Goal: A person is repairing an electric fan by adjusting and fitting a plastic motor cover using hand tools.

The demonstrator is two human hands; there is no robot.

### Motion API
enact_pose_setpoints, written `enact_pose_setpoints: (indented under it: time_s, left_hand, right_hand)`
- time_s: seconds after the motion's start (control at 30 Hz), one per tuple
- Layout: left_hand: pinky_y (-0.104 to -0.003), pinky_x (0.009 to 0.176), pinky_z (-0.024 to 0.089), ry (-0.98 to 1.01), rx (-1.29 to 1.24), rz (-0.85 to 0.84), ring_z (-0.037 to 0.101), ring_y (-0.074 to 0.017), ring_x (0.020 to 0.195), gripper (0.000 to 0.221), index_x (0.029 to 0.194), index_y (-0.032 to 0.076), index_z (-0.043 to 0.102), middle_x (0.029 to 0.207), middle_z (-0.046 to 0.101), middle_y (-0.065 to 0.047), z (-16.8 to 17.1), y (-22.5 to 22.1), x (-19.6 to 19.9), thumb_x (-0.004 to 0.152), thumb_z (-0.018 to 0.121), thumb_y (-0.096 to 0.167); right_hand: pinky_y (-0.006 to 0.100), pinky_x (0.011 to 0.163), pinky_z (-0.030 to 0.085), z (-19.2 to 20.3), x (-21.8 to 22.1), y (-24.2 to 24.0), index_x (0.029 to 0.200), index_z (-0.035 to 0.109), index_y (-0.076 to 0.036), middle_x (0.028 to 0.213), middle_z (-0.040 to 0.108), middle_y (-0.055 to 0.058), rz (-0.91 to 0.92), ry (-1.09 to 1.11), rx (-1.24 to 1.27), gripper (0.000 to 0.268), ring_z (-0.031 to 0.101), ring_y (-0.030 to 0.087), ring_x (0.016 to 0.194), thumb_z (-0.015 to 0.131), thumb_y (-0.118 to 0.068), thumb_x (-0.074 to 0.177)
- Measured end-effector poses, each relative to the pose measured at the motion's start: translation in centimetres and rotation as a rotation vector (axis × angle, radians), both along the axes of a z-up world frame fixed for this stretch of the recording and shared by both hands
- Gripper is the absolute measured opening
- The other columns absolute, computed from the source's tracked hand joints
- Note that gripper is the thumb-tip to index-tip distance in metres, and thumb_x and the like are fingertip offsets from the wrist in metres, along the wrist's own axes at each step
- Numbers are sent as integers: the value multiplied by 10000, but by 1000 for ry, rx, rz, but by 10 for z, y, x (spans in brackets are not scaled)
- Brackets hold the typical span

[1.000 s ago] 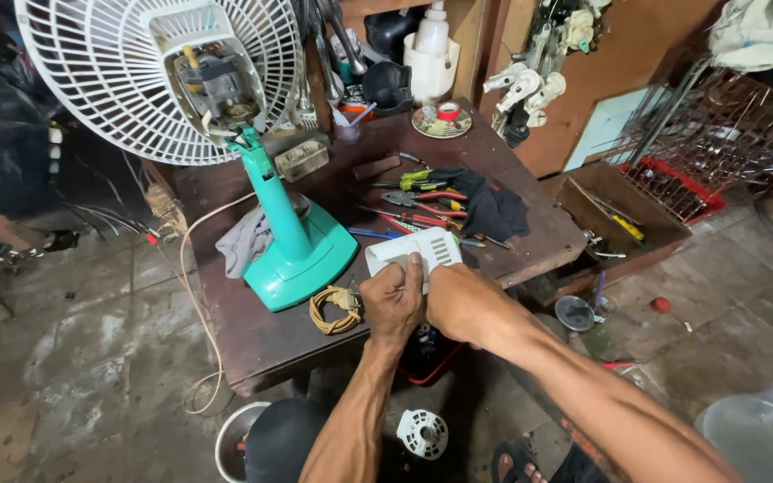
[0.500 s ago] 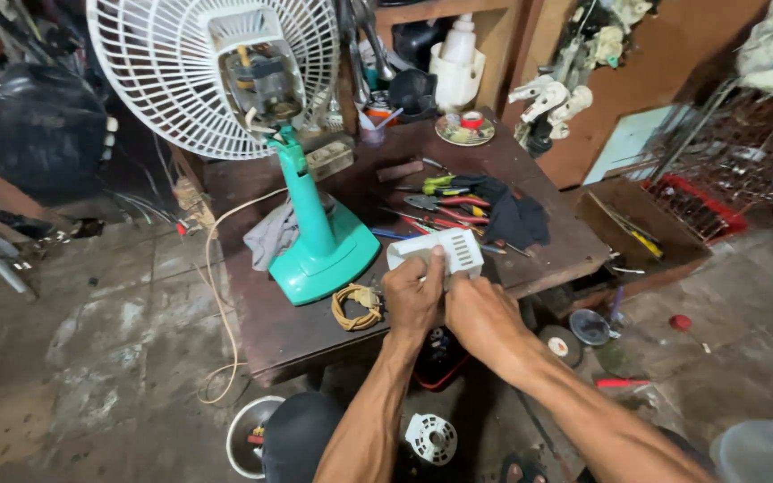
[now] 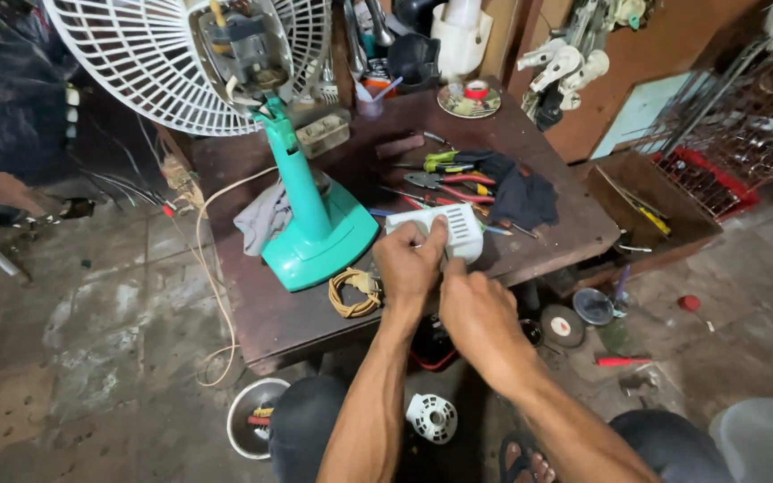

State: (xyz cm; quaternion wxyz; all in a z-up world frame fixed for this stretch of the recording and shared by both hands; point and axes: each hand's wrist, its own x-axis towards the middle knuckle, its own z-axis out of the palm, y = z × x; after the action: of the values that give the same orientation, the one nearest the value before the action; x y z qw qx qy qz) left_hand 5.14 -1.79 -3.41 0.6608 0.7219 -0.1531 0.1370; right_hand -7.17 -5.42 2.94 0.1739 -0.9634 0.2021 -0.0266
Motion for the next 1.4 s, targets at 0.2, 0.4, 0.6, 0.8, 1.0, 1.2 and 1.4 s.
enact_pose_setpoints:
  time_s: [0.2,0.4,0.6,0.8,1.0,1.2,1.4]
  left_hand:
    - [-446,557,393,-180,162,223,538,-313,509,449,514,137,565,504,559,-79,-16,-15,26,834,706,418]
    - [-457,564,358,-97,261,21,488,-239,526,554,494,116,434,481,466,-103,3,-5,7,888,624,456]
    - [-400,542,320,-20,253,-59,371,-135,546,593,527,93,410,523,329,-26,23,10,-17,991,523,444]
    - [-394,524,294,-43,196,-108,374,-139,520,575,534,73,437,489,410,-25,29,14,-26,1016,516,376]
    - [-419,522,346,-65,221,-81,475,-202,494,560,545,68,496,497,523,-63,26,11,-21,1005,503,389]
    - [-445,539,346,-101,238,-53,430,-237,486,531,558,46,529,489,501,-108,19,6,-16,992,508,350]
    - [-404,512,334,-95,211,-91,394,-170,493,515,526,57,539,476,427,-30,22,8,-16,959,538,335]
  right_hand:
    - [437,596,526,-97,-54,7,958,547,-123,816,642,136,85,79,-108,187,643,334,700,419,-14,878]
    - [538,777,420,-71,-114,-23,940,534,-223,817,666,245,-333,144,184,181,621,494,929,385,-322,964]
    - [628,753,421,-31,-81,-9,1015,511,-220,752,674,269,-241,12,52,229,589,568,870,425,-431,989]
    - [648,621,391,-13,-55,-1,974,493,-139,692,660,244,-197,-46,50,246,569,583,737,416,-366,1027]
    - [669,669,436,-26,-46,-5,1007,507,-156,713,674,242,-218,5,-25,263,601,571,749,399,-396,1017]
    - [665,641,445,-17,-43,-1,1010,481,-157,717,680,230,-145,32,-111,144,613,571,728,433,-291,991]
    - [650,653,477,-1,-44,0,966,482,-94,670,681,209,-13,49,-140,186,632,541,699,352,-208,1036]
